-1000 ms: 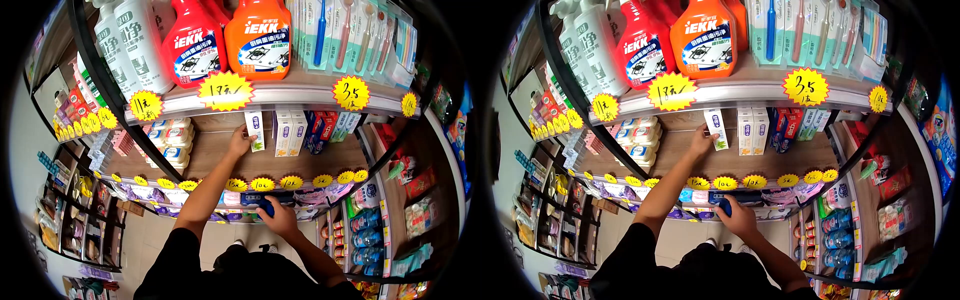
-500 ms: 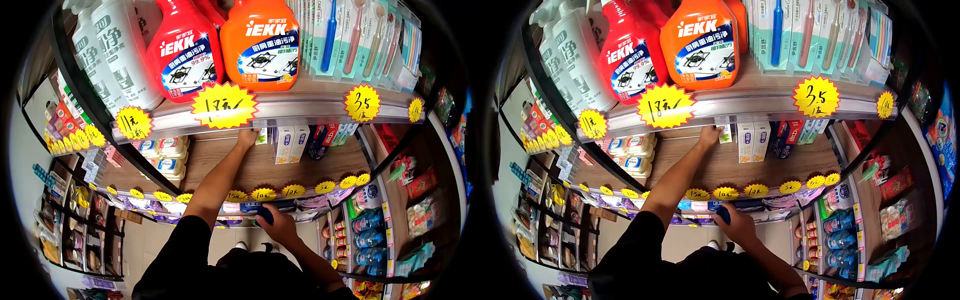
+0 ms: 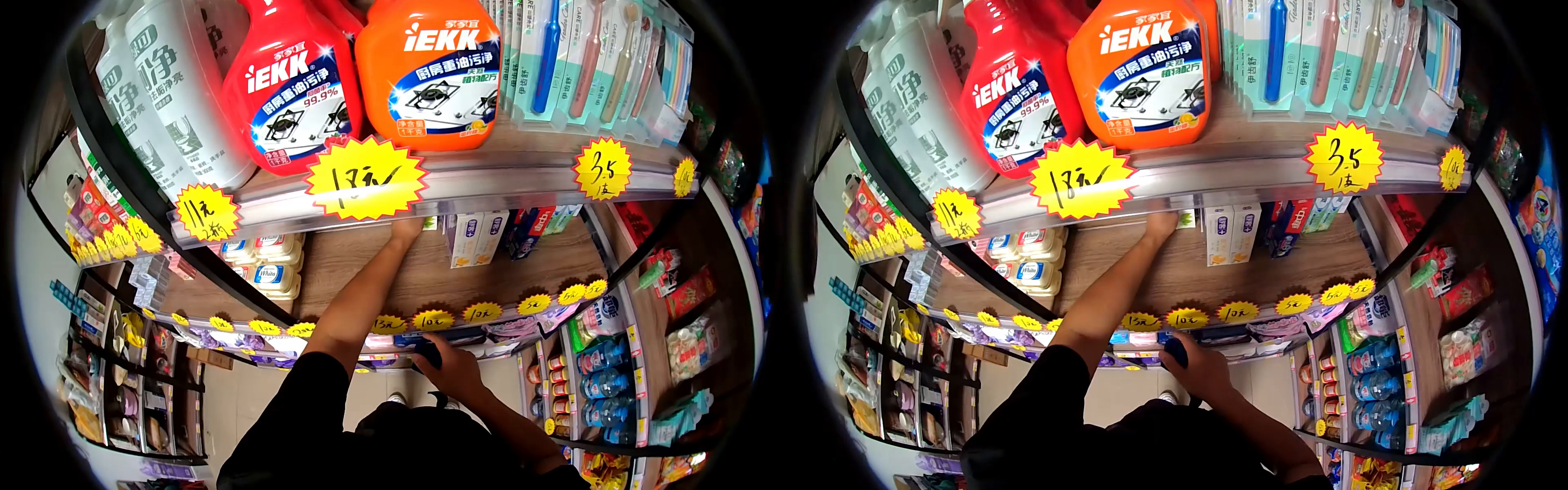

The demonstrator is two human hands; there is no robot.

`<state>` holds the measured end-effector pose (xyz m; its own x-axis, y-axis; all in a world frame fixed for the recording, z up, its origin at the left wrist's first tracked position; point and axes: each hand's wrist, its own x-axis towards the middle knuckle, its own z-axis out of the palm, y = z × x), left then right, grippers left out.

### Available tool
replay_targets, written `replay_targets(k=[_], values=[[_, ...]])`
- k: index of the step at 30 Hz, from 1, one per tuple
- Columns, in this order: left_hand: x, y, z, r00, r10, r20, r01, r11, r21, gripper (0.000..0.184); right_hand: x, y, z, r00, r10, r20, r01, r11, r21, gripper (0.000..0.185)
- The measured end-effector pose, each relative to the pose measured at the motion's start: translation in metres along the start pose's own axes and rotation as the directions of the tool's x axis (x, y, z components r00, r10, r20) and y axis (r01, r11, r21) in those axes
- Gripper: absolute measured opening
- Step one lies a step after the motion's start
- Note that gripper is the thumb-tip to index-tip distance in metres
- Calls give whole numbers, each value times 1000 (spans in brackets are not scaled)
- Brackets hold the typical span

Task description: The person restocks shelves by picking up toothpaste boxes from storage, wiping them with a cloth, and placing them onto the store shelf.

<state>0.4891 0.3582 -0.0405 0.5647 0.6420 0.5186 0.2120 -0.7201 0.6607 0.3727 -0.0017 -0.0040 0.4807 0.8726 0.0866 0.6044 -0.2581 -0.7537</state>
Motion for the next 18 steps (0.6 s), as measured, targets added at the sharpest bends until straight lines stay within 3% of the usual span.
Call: replay_targets(k=[2, 4, 8, 11, 14, 17, 18], values=[[-1, -5, 5, 999, -41, 24, 40, 999, 16, 39, 2, -3, -1, 1000, -9, 9, 9, 1000, -1, 58], [-4, -11, 11, 992, 81, -96, -66, 987, 148, 38, 3, -4, -3, 1000, -15, 25, 15, 1000, -2, 58], [-5, -8, 11, 995, 42, -90, -30, 992, 126, 38, 3, -2, -2, 999, -16, 45, 15, 1000, 17, 57], [-6, -1, 9, 986, 110, -128, -94, 988, 123, 37, 3, -2, -4, 998, -18, 54, 16, 999, 29, 57], [-6, 12, -2, 986, -156, 57, 150, 984, 99, 47, 2, 1, -5, 998, -23, 52, 21, 999, 31, 57], [-6, 9, -2, 987, -139, 84, 133, 988, 80, 51, 2, 1, -8, 998, -13, 59, 12, 1000, 27, 57], [-9, 5, 2, 998, -64, -20, 66, 992, 108, 39, 2, 2, -10, 997, 2, 75, -3, 1000, 17, 58]])
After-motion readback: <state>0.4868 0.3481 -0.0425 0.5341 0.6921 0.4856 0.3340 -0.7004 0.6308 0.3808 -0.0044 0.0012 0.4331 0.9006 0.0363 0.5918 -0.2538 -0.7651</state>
